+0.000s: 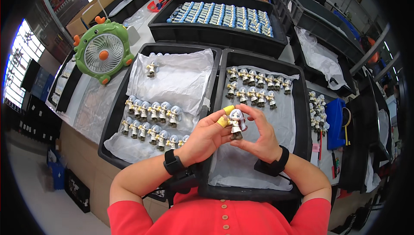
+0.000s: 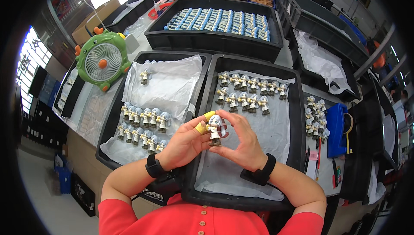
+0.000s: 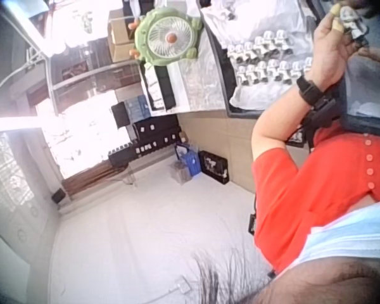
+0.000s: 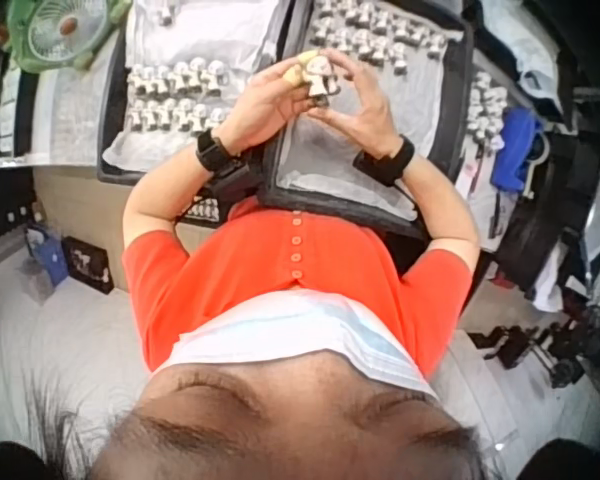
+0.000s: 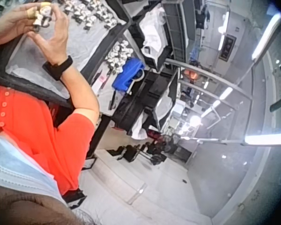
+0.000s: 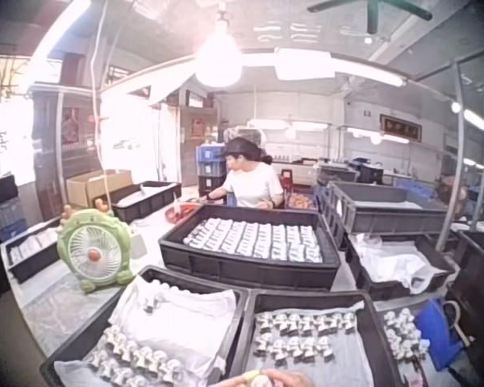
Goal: The person assembles small decorative figures by hand, picking up individual units from a tray, attaching a small yellow cap to the top, and placing the finished item into a separate tray. The process is repeated continuously for multiple units.
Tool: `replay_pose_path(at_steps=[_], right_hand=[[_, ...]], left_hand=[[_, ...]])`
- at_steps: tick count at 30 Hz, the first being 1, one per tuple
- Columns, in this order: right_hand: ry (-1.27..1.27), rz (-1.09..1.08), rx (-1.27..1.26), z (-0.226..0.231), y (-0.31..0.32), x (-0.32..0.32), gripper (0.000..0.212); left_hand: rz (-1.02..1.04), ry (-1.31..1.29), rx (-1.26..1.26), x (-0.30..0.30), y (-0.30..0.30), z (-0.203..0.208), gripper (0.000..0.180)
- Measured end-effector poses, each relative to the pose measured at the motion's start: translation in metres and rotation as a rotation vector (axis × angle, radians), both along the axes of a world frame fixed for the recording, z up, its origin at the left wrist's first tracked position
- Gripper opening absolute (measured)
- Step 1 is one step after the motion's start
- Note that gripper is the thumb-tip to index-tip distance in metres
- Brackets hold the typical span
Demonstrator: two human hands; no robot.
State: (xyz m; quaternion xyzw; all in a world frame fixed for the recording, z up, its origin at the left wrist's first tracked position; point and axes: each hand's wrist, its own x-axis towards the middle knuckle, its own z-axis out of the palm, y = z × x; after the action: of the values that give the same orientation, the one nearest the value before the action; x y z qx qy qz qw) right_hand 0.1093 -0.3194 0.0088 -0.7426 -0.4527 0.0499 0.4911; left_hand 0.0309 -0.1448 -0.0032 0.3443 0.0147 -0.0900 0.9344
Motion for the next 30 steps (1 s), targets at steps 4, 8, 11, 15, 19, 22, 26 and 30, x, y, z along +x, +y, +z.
replay_pose_path(at_steps=[4,8,11,15,19,22,26,30], right_hand=[[0.043,0.029,-0.025,-0.002,-0.001,0.001,0.077],[0.089,0.054,0.003,-0.001,0.0,0.002,0.075],[0.15,0.077,0.024,-0.004,0.0,0.002,0.075],[0.367,0.187,0.137,-0.014,0.0,0.005,0.075],[0.694,0.316,0.244,-0.011,0.001,0.007,0.075],[0.938,0.36,0.3,-0.006,0.0,0.008,0.075],[0.99,0.364,0.312,-0.013,-0.001,0.012,0.073],[1.033,0.372,0.343,-0.017,-0.002,0.015,0.072]], left_hand=[[-0.004,-0.001,0.009,0.0,0.001,0.002,0.043],[0.019,-0.011,-0.01,-0.001,0.0,0.001,0.043],[0.024,-0.008,-0.02,-0.001,0.002,-0.004,0.044],[0.021,0.005,-0.008,-0.002,0.003,0.001,0.047],[0.039,0.023,0.028,-0.002,0.0,0.004,0.05],[0.038,0.026,0.042,-0.002,0.001,0.005,0.051],[0.023,0.018,0.033,-0.002,0.001,0.007,0.053],[0.011,0.015,0.039,-0.002,0.002,0.009,0.055]])
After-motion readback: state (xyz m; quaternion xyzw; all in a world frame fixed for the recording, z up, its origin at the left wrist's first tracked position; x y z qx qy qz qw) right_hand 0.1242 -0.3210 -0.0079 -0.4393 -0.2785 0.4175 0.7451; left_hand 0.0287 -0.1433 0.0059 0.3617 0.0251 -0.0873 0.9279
